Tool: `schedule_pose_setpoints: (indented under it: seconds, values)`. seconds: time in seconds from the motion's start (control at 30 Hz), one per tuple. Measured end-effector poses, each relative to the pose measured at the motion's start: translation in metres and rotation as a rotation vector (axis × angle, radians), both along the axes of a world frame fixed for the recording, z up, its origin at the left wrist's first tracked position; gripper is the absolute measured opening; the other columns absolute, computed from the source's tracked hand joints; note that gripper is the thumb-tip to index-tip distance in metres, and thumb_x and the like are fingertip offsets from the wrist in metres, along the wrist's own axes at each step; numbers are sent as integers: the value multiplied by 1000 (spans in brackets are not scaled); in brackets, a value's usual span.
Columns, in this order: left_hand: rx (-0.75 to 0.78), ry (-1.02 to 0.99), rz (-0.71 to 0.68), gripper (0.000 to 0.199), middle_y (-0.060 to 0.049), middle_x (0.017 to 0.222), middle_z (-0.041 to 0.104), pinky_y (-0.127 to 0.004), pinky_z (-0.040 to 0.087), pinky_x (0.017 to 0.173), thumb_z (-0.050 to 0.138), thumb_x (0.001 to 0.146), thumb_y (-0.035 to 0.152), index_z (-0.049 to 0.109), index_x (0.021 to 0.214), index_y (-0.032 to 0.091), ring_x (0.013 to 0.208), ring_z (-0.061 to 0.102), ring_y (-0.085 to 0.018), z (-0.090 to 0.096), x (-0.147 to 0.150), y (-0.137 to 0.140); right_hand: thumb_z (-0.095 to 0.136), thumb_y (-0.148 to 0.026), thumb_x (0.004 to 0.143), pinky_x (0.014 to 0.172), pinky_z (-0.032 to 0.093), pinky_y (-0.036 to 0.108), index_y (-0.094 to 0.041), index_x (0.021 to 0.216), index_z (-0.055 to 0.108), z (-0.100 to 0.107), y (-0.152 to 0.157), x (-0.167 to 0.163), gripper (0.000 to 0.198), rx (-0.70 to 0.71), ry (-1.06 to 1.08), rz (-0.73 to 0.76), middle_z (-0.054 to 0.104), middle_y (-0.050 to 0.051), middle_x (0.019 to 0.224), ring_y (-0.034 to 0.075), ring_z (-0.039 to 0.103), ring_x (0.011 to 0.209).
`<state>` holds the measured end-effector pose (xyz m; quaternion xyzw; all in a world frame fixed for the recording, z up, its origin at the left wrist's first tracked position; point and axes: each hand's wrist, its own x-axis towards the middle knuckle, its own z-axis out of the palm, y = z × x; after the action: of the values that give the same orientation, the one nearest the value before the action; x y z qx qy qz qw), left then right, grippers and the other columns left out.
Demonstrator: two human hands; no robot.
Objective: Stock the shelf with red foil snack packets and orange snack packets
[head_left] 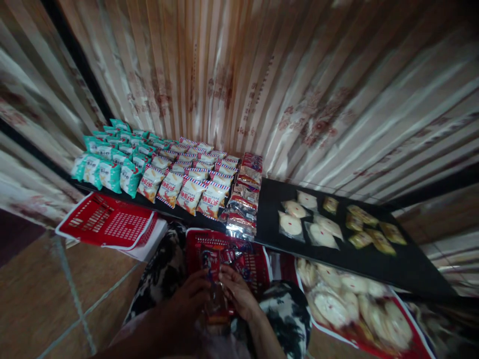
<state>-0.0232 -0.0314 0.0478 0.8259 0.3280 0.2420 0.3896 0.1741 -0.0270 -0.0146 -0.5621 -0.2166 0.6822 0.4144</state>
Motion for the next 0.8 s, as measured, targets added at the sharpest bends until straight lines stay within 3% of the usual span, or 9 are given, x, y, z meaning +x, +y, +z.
schedule_pose_setpoints:
  seconds: [0.1,0.2,0.3,0.4,0.5,0.67,0.8]
  values:
    - [118,-37,60,26,-10,123,57,-37,40,104,43,88,12,60,103,23,132,35,-22,-1,-6,-3,83,-41,53,61,44,24,-22,89,63,21,1,-4,46,22,127,-84,69,0,77,14,63,65]
    - [260,-118,136,23,-12,123,57,-39,42,102,41,91,17,62,98,22,132,36,-23,-18,-10,1,81,-39,58,66,46,27,-22,88,63,43,3,-8,39,103,182,-97,70,0,78,16,64,68]
    - [243,-146,151,29,-10,126,57,-38,42,102,38,92,20,58,112,25,130,40,-21,-33,-14,6,77,-42,64,65,47,29,-23,92,64,63,4,-11,37,158,153,-80,70,0,78,17,64,67]
    - [106,-162,119,37,-7,133,52,-36,39,105,34,94,23,50,127,30,128,43,-19,-33,-14,7,75,-44,65,65,47,28,-24,92,64,79,3,-13,36,209,111,-99,70,0,80,17,63,67]
    - [-130,-220,134,41,-5,138,48,-35,35,108,34,94,32,42,135,31,128,44,-19,-23,-3,5,75,-47,66,68,47,27,-23,88,64,90,0,-14,34,278,13,-102,68,-1,79,16,62,70]
    - [-434,-441,147,76,-12,144,40,-39,32,109,50,83,53,22,145,19,131,39,-25,-11,33,5,74,-50,65,78,49,29,-23,96,65,101,-7,-16,42,341,-206,-142,68,2,88,19,62,84]
    - [-550,-452,199,89,-15,145,38,-39,31,110,61,72,56,26,143,14,132,37,-29,-5,55,5,74,-56,61,79,50,30,-22,98,67,105,-13,-21,50,334,-260,-236,69,6,93,22,63,89]
